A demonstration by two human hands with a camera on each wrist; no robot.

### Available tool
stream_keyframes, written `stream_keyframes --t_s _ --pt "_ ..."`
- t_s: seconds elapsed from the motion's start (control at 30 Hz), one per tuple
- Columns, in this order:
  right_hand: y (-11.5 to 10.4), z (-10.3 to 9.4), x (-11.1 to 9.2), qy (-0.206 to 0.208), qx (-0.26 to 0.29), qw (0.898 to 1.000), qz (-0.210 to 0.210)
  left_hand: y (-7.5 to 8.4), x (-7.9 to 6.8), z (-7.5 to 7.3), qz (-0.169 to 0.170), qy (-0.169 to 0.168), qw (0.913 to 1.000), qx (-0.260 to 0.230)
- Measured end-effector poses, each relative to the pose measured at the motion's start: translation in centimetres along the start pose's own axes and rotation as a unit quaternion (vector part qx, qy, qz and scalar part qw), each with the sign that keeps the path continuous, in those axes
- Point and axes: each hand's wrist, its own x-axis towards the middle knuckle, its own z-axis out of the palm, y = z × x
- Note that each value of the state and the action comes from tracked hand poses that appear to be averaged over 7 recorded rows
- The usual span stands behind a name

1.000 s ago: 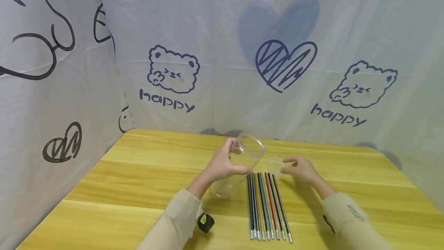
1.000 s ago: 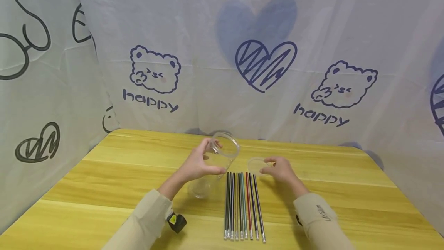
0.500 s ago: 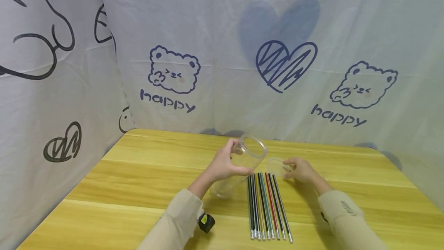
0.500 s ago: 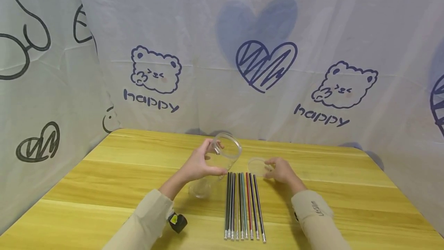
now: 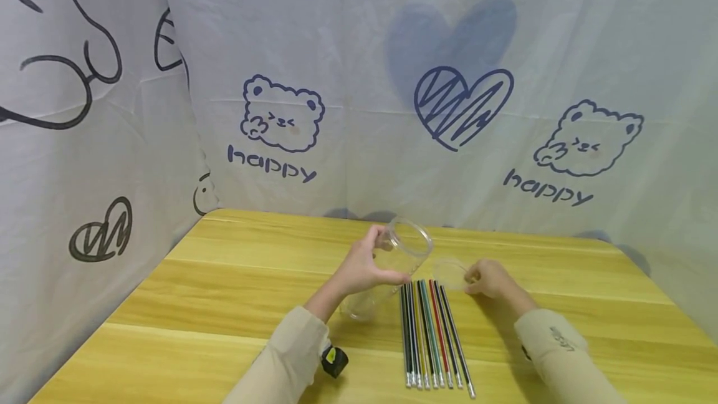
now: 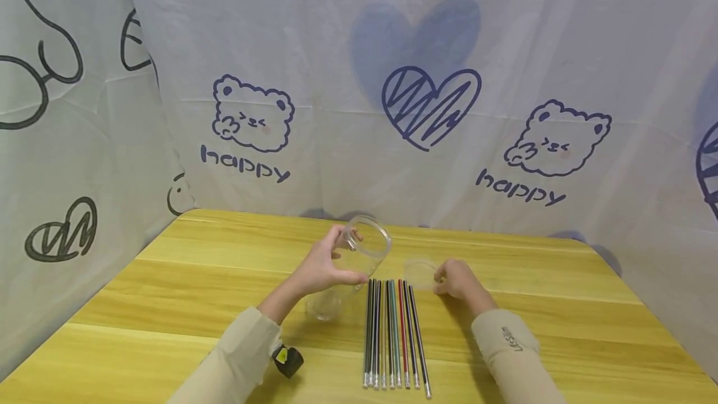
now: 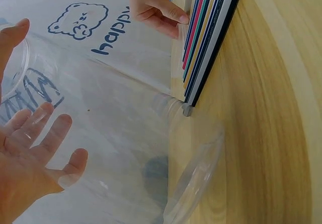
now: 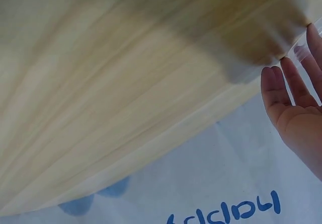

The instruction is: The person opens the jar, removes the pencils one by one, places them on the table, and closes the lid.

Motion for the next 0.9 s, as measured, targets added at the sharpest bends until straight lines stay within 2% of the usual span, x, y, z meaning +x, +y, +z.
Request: stream_keyframes --t_s 0.23,0.63,0.73,0.9 --pt "-0.02 -0.11 -0.59 0.005 0.019 1.0 0.004 -0.02 -0.04 0.06 -0.006 0.002 1.0 0.002" --pt "0.5 -0.26 -0.89 0.01 0.045 0.998 -0.042 0.07 -0.05 0.04 -0.004 0.002 1.0 -0.004" --pt "0.48 -0.33 -0.93 0.017 0.054 0.998 -0.037 0.07 -0.05 0.01 -0.004 0.003 1.0 -0.004" --pt "-0.35 -0.93 -0.87 0.029 0.098 0.994 -0.023 0.07 -0.08 0.0 -0.006 0.0 1.0 -0.004"
